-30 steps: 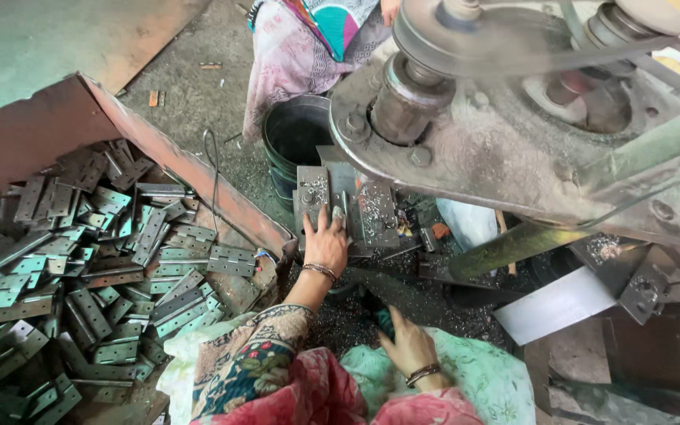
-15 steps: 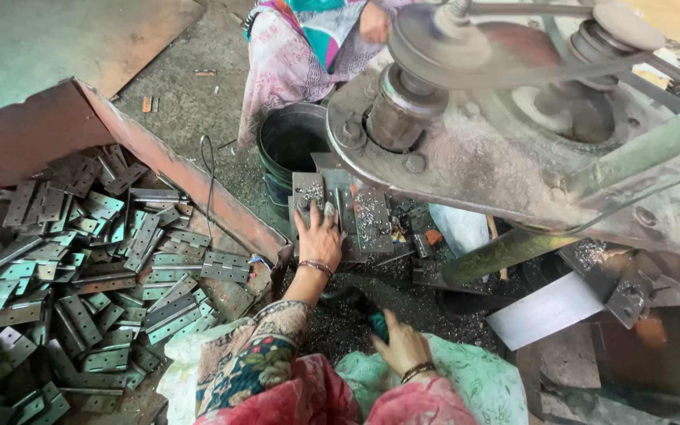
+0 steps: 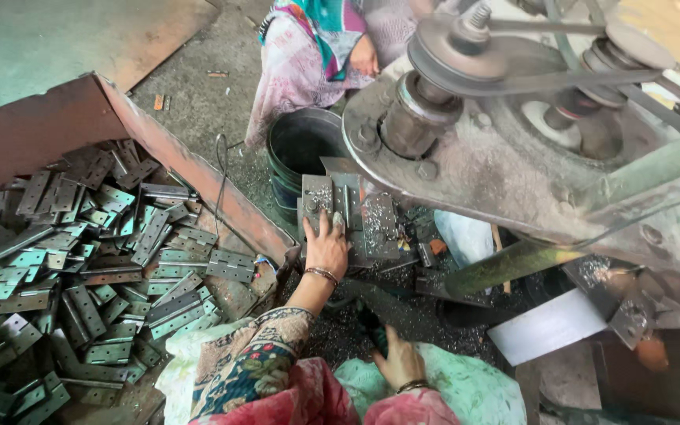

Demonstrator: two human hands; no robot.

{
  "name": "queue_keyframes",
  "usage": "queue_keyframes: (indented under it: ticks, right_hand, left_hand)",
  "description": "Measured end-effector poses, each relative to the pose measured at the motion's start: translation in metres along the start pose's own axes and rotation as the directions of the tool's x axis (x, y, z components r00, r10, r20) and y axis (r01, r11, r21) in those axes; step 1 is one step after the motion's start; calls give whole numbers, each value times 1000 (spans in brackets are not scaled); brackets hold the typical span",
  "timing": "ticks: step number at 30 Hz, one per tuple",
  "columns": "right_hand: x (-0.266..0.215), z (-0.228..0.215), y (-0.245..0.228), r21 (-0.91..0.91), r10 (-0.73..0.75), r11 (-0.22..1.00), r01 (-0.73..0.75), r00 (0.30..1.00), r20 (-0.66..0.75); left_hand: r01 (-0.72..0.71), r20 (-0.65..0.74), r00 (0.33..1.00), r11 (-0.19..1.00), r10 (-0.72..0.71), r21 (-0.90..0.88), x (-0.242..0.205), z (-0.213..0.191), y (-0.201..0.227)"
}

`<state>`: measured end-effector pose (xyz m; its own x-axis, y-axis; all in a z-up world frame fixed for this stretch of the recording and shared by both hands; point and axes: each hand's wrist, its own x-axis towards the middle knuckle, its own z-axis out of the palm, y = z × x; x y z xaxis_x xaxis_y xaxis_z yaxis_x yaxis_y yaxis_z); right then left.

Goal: The person sits on the floor and repeatedly places small metal brackets into a press machine, then removes them and drops them into a nearby bin. The process is repeated continuously with the same type of metal piece.

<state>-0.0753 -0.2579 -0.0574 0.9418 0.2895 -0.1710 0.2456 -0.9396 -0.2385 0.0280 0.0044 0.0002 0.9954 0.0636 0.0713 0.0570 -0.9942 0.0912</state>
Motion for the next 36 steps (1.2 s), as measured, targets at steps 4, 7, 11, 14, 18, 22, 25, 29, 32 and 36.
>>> queue_keyframes:
  ticks: [4,7,11,14,18,22,25,29,32,36]
  right_hand:
    - [12,-28,-6,-41,79,996,-75,991,105]
    - [11,-14,-7,-10,101,995,-101,988,117]
    - [-10,42,5,-6,119,993,-119,992,46]
    - [-2,56,13,28,65,997,-66,998,22]
    - [4,20,15,15,6,1000,-7,998,70]
    - [9,-45,-7,-159,42,987,-24,993,109]
    - [4,-73,-26,-183,4,983,11,996,84]
    - [2,-86,-41,-208,18,978,1,996,88]
    - [3,-85,-44,-248,45,969,-17,993,108]
    - [7,-85,-43,-270,43,963,-8,991,125]
  left_hand:
    - [29,-15,999,1000,-29,6,6,2,-2]
    - [48,49,998,999,-47,-9,19,-2,-5]
    - [46,83,995,999,-47,7,26,1,-2]
    - [61,32,998,998,-61,-16,22,1,-8]
    - [40,12,999,999,-40,2,10,-11,-6]
    - [70,-181,977,976,-108,-204,-21,-37,-18]
    - [83,-236,956,932,-174,-353,-55,-45,-54]
    - [57,-374,885,861,-278,-505,-117,-10,-139]
    - [312,-285,850,859,-444,-405,-173,48,-199]
    - [534,43,839,804,-543,-263,-234,119,-234]
